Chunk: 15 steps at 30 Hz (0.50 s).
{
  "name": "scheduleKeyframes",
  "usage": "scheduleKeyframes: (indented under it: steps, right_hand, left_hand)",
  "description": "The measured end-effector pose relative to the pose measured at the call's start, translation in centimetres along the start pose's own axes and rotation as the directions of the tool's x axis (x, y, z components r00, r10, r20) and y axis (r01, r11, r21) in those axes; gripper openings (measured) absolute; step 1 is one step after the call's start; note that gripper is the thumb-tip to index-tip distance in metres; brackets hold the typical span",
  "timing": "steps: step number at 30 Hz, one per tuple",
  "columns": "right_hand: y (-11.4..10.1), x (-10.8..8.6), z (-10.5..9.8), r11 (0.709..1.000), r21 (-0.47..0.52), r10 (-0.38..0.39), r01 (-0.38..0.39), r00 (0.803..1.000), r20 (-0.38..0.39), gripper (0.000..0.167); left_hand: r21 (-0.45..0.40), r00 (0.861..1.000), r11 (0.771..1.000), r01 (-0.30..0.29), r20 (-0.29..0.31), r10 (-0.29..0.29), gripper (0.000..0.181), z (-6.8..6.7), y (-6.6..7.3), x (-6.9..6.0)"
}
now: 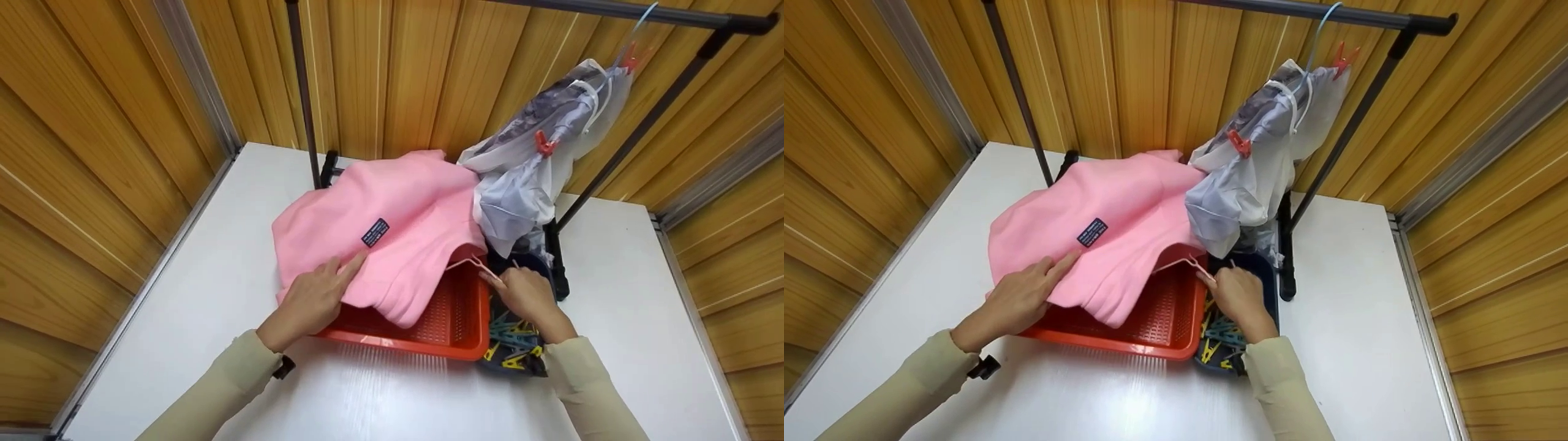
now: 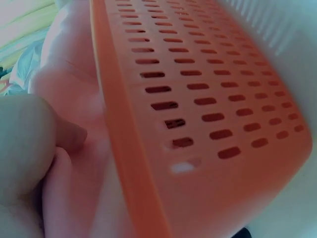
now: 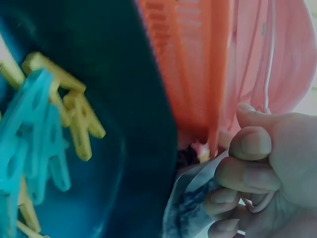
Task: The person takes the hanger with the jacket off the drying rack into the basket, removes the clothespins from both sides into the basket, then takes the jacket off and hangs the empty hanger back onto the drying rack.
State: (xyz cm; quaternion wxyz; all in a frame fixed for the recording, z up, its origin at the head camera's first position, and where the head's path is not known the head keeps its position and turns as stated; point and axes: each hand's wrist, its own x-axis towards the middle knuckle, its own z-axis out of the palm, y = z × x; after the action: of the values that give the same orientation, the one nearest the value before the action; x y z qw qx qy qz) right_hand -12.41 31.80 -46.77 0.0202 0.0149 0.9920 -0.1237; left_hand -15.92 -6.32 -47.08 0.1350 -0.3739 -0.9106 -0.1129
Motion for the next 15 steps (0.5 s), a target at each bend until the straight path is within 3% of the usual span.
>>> scheduleKeyframes:
  steps: [15]
  right_hand:
    - [1.3, 0.7, 0.2, 1.000, 0.009, -0.006, 0.006, 0.999, 0.033, 0.061]
  left_hand:
    - [-0.087, 1.000, 0.996, 0.020, 0.025, -0.018, 0.061, -0.3, -0.8, -0.1]
